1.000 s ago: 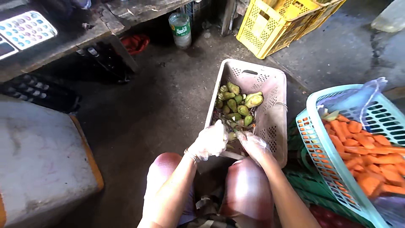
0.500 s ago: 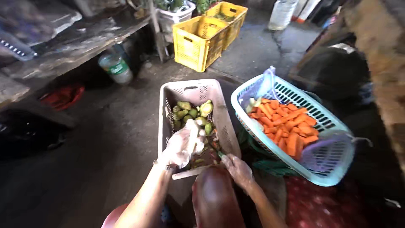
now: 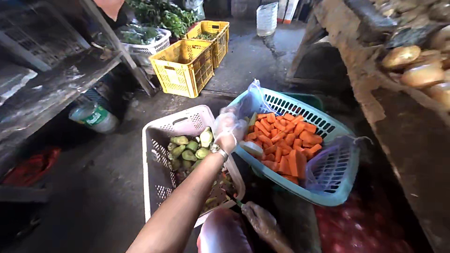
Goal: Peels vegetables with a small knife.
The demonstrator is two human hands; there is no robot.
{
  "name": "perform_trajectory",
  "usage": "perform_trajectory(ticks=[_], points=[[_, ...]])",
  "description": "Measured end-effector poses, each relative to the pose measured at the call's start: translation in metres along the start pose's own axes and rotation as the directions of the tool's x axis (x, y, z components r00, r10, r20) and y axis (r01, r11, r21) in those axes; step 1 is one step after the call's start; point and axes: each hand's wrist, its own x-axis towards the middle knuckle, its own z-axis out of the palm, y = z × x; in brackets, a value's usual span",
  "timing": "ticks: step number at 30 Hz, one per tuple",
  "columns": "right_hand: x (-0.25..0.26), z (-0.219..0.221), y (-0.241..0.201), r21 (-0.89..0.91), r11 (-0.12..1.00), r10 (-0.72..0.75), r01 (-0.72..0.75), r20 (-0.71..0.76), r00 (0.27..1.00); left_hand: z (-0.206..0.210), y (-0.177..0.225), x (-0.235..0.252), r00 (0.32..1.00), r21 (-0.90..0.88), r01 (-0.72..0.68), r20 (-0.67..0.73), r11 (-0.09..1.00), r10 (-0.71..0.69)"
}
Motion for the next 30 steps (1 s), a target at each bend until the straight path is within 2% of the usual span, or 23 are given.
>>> perform_trajectory(ticks=[1, 2, 3, 5, 7, 10, 12, 15, 18, 20, 22, 23, 25, 27, 30], points=[[0.002, 0.0, 0.003, 0.01, 1.0, 0.008, -0.008, 0.003, 1.0, 0.01, -0.002, 0.007, 0.984, 0.072, -0.106, 0.15, 0.992, 0.094], [0.005, 0.0, 0.005, 0.018, 1.0, 0.013, -0.013, 0.007, 1.0, 0.022, -0.003, 0.015, 0.941, 0.166, -0.213, 0.3, 0.963, 0.157], [0.008, 0.0, 0.008, 0.02, 1.0, 0.01, -0.01, 0.006, 1.0, 0.032, -0.001, 0.023, 0.885, 0.267, -0.294, 0.44, 0.918, 0.155], [0.011, -0.001, 0.012, 0.022, 1.0, 0.007, -0.007, 0.005, 1.0, 0.051, 0.01, 0.035, 0.782, 0.417, -0.371, 0.623, 0.83, 0.036], [0.011, -0.002, 0.014, 0.02, 1.0, 0.019, -0.019, 0.004, 1.0, 0.065, 0.016, 0.041, 0.73, 0.5, -0.367, 0.678, 0.785, -0.09], [0.01, -0.002, 0.018, 0.052, 0.998, 0.038, -0.038, -0.006, 0.999, 0.078, 0.019, 0.044, 0.706, 0.608, -0.257, 0.649, 0.751, -0.284], [0.01, -0.001, 0.023, 0.075, 0.996, 0.053, -0.052, -0.01, 0.999, 0.085, 0.013, 0.048, 0.71, 0.621, -0.232, 0.634, 0.749, -0.306], [0.01, -0.001, 0.024, 0.09, 0.994, 0.067, -0.066, -0.005, 0.998, 0.084, 0.007, 0.051, 0.705, 0.585, -0.329, 0.675, 0.742, -0.22], [0.011, 0.002, 0.026, 0.086, 0.996, 0.04, -0.035, -0.057, 0.998, 0.067, 0.009, 0.051, 0.771, 0.486, -0.353, 0.636, 0.8, -0.046], [0.009, 0.0, 0.019, 0.067, 0.996, 0.055, -0.052, -0.047, 0.997, 0.039, 0.008, 0.042, 0.86, 0.341, -0.298, 0.502, 0.892, 0.095], [0.009, -0.002, 0.012, 0.053, 0.997, 0.061, -0.06, -0.022, 0.998, -0.002, -0.002, 0.023, 0.93, 0.062, -0.22, 0.315, 0.974, 0.19], [0.01, -0.002, 0.009, 0.047, 0.997, 0.057, -0.056, -0.019, 0.998, -0.021, -0.01, 0.012, 0.958, -0.053, -0.19, 0.208, 0.98, 0.196], [0.013, 0.0, 0.005, 0.031, 0.999, 0.037, -0.036, -0.031, 0.999, -0.056, -0.036, -0.012, 0.992, -0.231, -0.096, 0.058, 0.968, 0.112], [0.015, 0.004, -0.002, 0.026, 1.0, 0.013, -0.012, -0.067, 0.998, -0.076, -0.071, -0.039, 0.992, -0.399, 0.049, -0.087, 0.915, -0.091], [0.01, 0.01, -0.023, 0.062, 0.997, -0.032, 0.043, -0.166, 0.986, -0.09, -0.119, -0.09, 0.888, -0.7, 0.27, -0.084, 0.661, -0.452]])
